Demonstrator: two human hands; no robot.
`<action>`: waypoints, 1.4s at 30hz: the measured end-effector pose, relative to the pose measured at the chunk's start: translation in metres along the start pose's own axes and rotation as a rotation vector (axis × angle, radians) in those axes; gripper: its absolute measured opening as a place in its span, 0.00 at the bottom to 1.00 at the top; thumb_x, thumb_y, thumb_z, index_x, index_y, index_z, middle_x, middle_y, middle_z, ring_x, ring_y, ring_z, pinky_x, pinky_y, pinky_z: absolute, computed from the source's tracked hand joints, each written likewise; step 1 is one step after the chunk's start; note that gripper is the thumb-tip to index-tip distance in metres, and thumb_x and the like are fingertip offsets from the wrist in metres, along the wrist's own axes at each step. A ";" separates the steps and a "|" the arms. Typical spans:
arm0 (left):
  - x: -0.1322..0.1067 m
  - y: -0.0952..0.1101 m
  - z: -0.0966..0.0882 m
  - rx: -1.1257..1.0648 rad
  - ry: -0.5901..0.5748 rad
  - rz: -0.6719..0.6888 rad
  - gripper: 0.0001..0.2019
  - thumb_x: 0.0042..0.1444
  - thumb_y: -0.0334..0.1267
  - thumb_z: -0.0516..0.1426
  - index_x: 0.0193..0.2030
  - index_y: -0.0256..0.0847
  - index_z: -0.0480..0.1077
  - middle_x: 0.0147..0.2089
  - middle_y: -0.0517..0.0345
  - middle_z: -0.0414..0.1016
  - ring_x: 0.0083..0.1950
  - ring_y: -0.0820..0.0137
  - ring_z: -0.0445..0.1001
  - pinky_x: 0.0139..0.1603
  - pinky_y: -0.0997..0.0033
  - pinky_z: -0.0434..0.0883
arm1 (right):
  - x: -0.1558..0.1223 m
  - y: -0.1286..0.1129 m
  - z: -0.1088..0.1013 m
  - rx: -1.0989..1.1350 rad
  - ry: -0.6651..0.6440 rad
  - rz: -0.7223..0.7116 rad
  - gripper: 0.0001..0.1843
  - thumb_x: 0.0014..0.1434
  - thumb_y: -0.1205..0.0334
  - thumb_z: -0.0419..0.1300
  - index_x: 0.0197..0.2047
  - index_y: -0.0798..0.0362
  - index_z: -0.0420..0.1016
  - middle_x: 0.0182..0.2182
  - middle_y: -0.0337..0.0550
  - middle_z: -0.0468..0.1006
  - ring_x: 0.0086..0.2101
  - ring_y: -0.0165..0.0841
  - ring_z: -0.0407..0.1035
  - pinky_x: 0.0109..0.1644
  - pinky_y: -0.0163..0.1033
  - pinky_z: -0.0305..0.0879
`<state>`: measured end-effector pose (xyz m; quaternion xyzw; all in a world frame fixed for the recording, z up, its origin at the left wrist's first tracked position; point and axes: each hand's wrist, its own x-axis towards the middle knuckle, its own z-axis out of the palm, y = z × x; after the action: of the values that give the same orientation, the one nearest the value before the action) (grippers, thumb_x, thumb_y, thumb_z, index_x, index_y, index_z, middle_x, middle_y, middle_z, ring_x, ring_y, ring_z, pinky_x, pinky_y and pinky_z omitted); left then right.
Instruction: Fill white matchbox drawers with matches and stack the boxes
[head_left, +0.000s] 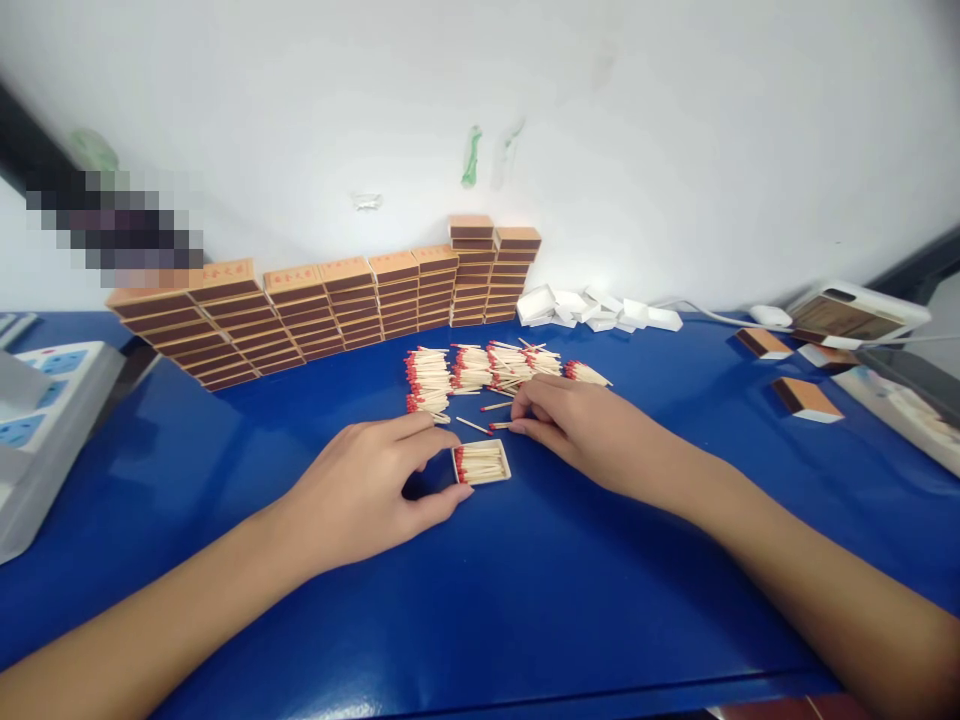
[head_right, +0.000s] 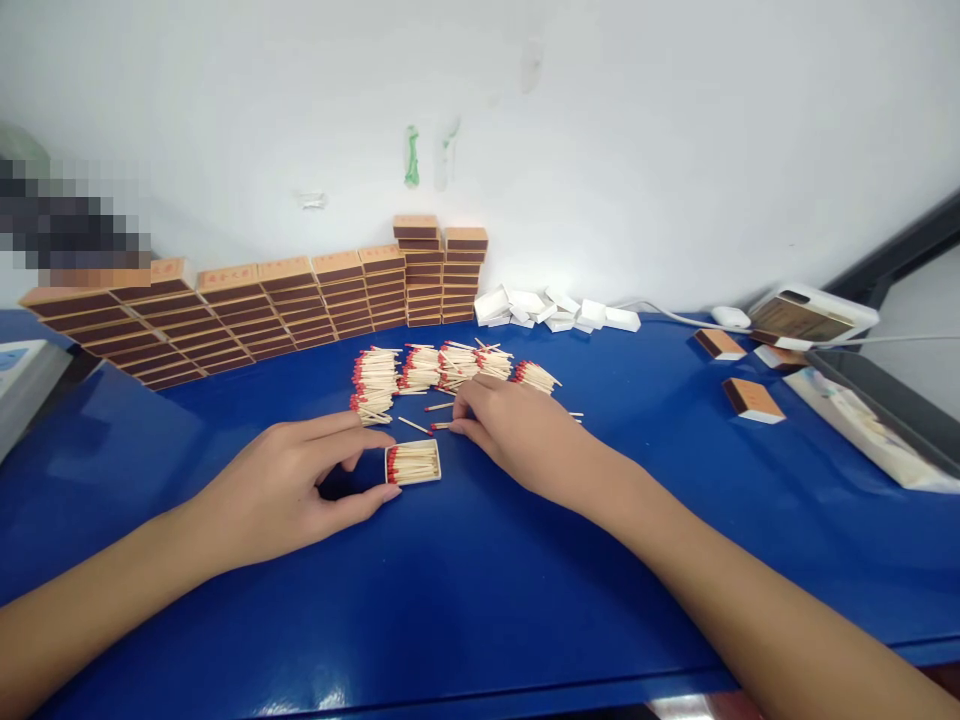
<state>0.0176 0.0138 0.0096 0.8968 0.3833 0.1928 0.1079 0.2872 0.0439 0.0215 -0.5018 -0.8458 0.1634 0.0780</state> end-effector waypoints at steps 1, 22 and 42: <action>0.000 0.000 0.000 0.000 -0.001 0.001 0.13 0.67 0.46 0.63 0.54 0.43 0.79 0.38 0.60 0.77 0.32 0.72 0.74 0.33 0.70 0.70 | 0.000 0.000 -0.001 0.002 -0.012 0.000 0.08 0.74 0.63 0.57 0.42 0.51 0.75 0.41 0.46 0.81 0.39 0.38 0.73 0.41 0.40 0.61; -0.001 -0.002 0.003 -0.009 -0.004 0.000 0.12 0.66 0.44 0.64 0.53 0.43 0.79 0.38 0.60 0.76 0.32 0.71 0.75 0.34 0.70 0.70 | 0.000 -0.009 0.012 0.013 0.229 -0.187 0.04 0.73 0.65 0.60 0.46 0.52 0.77 0.41 0.44 0.81 0.39 0.38 0.75 0.42 0.41 0.64; -0.003 0.002 -0.001 -0.013 -0.062 0.006 0.12 0.66 0.46 0.64 0.52 0.44 0.79 0.37 0.61 0.76 0.32 0.71 0.74 0.33 0.70 0.67 | 0.010 0.003 0.014 -0.018 0.116 -0.411 0.23 0.73 0.74 0.51 0.65 0.45 0.70 0.52 0.49 0.74 0.52 0.42 0.68 0.54 0.46 0.68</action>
<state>0.0167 0.0108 0.0103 0.9028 0.3758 0.1677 0.1249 0.2803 0.0511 0.0071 -0.3281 -0.9258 0.1074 0.1538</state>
